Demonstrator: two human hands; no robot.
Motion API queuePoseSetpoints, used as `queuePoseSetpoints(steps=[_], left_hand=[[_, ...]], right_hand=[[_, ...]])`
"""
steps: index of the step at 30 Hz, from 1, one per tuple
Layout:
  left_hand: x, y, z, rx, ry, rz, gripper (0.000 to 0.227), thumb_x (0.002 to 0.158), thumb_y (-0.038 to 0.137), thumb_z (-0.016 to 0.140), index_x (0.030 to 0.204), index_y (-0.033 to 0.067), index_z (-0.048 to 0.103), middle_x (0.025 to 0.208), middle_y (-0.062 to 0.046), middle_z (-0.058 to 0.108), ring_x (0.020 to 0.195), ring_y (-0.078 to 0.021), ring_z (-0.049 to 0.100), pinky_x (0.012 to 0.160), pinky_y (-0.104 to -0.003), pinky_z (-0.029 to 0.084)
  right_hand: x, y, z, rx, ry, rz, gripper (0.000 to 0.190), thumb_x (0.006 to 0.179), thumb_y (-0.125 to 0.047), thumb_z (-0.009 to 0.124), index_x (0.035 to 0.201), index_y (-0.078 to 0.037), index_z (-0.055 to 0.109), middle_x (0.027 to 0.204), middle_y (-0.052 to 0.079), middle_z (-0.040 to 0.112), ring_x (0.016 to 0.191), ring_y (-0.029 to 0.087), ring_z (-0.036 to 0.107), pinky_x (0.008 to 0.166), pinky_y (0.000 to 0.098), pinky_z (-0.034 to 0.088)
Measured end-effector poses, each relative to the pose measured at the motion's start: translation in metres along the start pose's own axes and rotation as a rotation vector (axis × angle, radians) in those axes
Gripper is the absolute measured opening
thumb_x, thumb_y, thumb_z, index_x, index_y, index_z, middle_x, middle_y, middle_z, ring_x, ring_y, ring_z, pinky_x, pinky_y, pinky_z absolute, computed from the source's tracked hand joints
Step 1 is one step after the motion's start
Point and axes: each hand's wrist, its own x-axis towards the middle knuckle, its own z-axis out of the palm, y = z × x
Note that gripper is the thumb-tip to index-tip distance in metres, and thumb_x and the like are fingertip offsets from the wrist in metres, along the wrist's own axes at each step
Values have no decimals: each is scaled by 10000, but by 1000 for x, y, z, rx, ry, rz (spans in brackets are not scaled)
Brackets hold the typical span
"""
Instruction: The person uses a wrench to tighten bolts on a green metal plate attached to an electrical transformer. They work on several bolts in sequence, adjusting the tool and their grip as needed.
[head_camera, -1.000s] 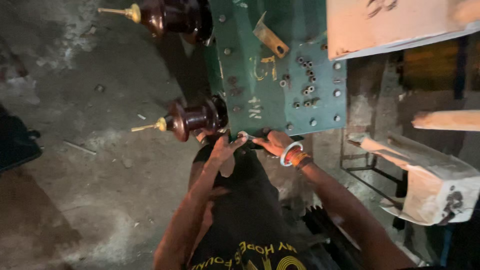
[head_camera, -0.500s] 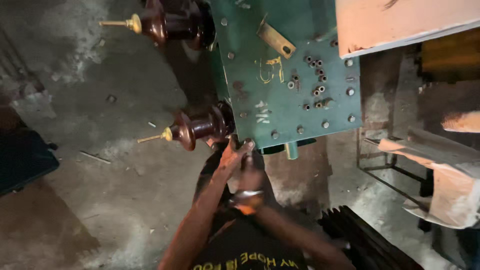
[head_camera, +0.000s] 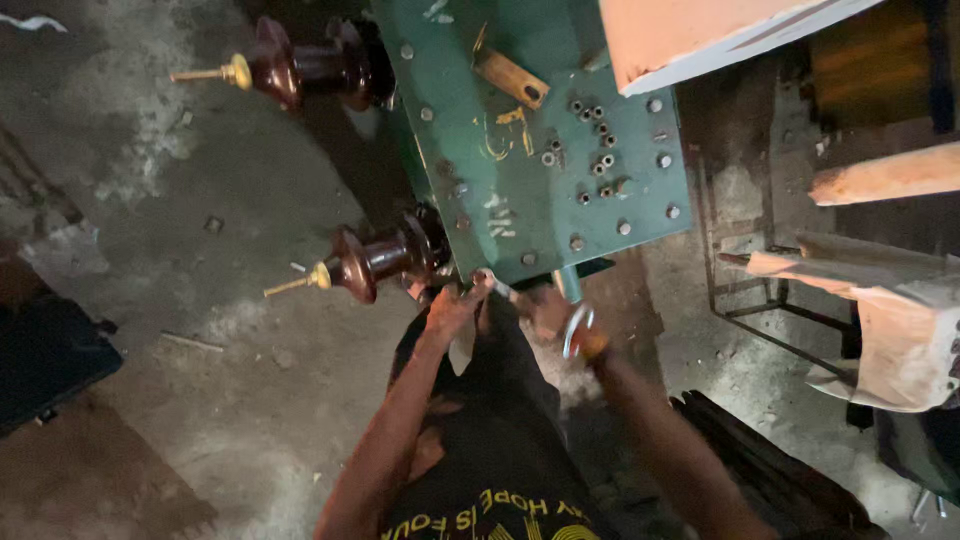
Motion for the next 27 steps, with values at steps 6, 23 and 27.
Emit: queuePoseSetpoints(steps=[6,23,27], left_hand=[[2,16,-5,92,71,-30,724,767,696,680,1191,114,756,1033,-45,734,1018,-193,662,876,-373,484],[-4,26,-9,-84,-4,-148,538,850,498,689,1165,63,718,1058,-115,757,943,-222,701,796,-384,553],[-6,36,-16,-196,-43,-129,529,850,501,664,1079,26,711,862,-200,740,748,-262,713,646,-390,562]], right_hand=[[10,-17,-7,-495,371,-274,608,1018,-538,507,912,16,736,713,172,691,694,315,682,583,450,489],[23,-61,-16,484,-1125,-69,783,892,-498,696,1550,-196,398,1543,61,478,1412,237,489,1153,423,440],[32,-34,-16,594,-893,317,582,970,-346,697,1398,1,510,1613,95,495,1485,310,473,1164,474,436]])
